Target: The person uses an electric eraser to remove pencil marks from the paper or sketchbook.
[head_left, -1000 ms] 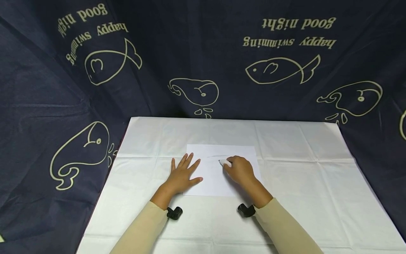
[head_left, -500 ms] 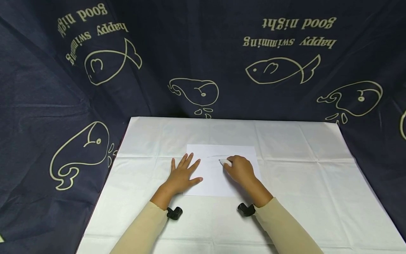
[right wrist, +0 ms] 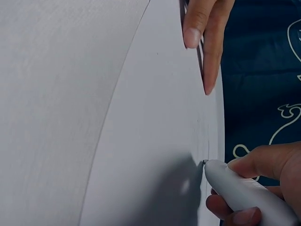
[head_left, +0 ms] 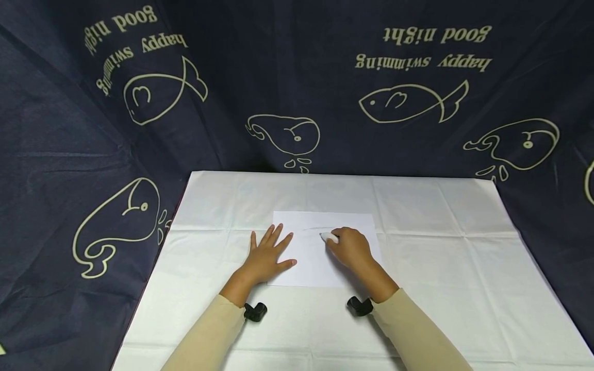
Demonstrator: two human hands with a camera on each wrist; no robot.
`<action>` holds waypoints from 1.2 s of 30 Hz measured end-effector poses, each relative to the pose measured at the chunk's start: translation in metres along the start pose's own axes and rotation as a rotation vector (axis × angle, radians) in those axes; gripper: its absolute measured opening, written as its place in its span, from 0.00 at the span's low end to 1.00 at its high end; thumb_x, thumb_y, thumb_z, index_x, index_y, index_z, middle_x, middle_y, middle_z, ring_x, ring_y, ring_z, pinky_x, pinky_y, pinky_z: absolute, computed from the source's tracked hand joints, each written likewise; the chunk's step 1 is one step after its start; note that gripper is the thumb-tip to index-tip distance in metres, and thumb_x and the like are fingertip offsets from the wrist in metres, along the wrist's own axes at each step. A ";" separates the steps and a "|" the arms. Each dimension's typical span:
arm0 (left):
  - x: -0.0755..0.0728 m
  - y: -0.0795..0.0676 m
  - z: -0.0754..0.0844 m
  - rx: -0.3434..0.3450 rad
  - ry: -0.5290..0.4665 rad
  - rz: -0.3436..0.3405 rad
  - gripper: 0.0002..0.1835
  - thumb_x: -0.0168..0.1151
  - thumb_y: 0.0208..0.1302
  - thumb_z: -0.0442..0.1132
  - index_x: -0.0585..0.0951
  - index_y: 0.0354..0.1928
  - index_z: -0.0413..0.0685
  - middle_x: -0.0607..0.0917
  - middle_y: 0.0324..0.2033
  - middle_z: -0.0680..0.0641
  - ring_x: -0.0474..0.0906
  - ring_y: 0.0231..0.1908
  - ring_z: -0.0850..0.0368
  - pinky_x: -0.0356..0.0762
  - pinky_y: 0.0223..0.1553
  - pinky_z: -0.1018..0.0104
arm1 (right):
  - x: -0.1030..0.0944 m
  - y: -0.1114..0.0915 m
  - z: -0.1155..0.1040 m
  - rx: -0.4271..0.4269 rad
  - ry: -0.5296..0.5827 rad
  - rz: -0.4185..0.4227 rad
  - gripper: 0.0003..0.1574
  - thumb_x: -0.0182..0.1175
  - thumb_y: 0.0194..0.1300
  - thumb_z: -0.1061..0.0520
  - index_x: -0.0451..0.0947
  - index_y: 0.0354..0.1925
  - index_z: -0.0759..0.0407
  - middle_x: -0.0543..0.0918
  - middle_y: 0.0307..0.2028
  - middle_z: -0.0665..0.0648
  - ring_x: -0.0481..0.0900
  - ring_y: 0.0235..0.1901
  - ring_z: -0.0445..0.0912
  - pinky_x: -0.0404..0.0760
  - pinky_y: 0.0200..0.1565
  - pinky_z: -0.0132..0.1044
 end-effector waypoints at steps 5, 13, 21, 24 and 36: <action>0.000 0.000 -0.001 -0.002 0.001 -0.001 0.41 0.53 0.71 0.66 0.57 0.80 0.61 0.46 0.82 0.46 0.37 0.82 0.44 0.28 0.73 0.25 | -0.001 0.001 0.002 -0.001 0.001 -0.002 0.20 0.63 0.66 0.53 0.86 0.51 0.63 0.89 0.45 0.65 0.86 0.42 0.57 0.82 0.42 0.52; 0.000 -0.001 0.000 0.001 0.003 0.002 0.41 0.53 0.71 0.66 0.57 0.80 0.60 0.46 0.82 0.46 0.37 0.82 0.44 0.29 0.73 0.25 | 0.003 0.003 -0.005 -0.021 0.007 -0.020 0.19 0.64 0.66 0.52 0.87 0.50 0.62 0.89 0.43 0.63 0.84 0.35 0.52 0.81 0.38 0.47; -0.002 -0.001 0.001 -0.004 0.001 -0.007 0.41 0.53 0.71 0.66 0.57 0.80 0.61 0.46 0.82 0.46 0.37 0.82 0.44 0.28 0.73 0.26 | -0.001 0.000 0.001 -0.002 -0.022 0.020 0.20 0.63 0.66 0.53 0.86 0.50 0.64 0.89 0.43 0.65 0.85 0.38 0.55 0.82 0.39 0.51; -0.002 -0.001 0.001 -0.002 0.004 -0.006 0.41 0.53 0.71 0.66 0.57 0.80 0.60 0.46 0.82 0.46 0.37 0.82 0.44 0.29 0.73 0.25 | 0.001 0.001 -0.002 -0.014 -0.009 0.007 0.19 0.63 0.66 0.53 0.87 0.50 0.63 0.89 0.42 0.64 0.84 0.36 0.54 0.81 0.38 0.49; 0.001 0.000 0.000 -0.006 0.003 -0.010 0.41 0.52 0.71 0.67 0.56 0.80 0.62 0.45 0.82 0.46 0.36 0.82 0.44 0.28 0.73 0.26 | 0.001 -0.001 -0.004 -0.006 -0.015 -0.012 0.20 0.64 0.66 0.52 0.86 0.51 0.62 0.89 0.43 0.63 0.82 0.34 0.51 0.80 0.36 0.47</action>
Point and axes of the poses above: each hand's wrist, its own y-axis towards the middle knuckle, its own x-axis out of the palm, z = x × y, the point moved 3 cm from there along y, towards the middle knuckle
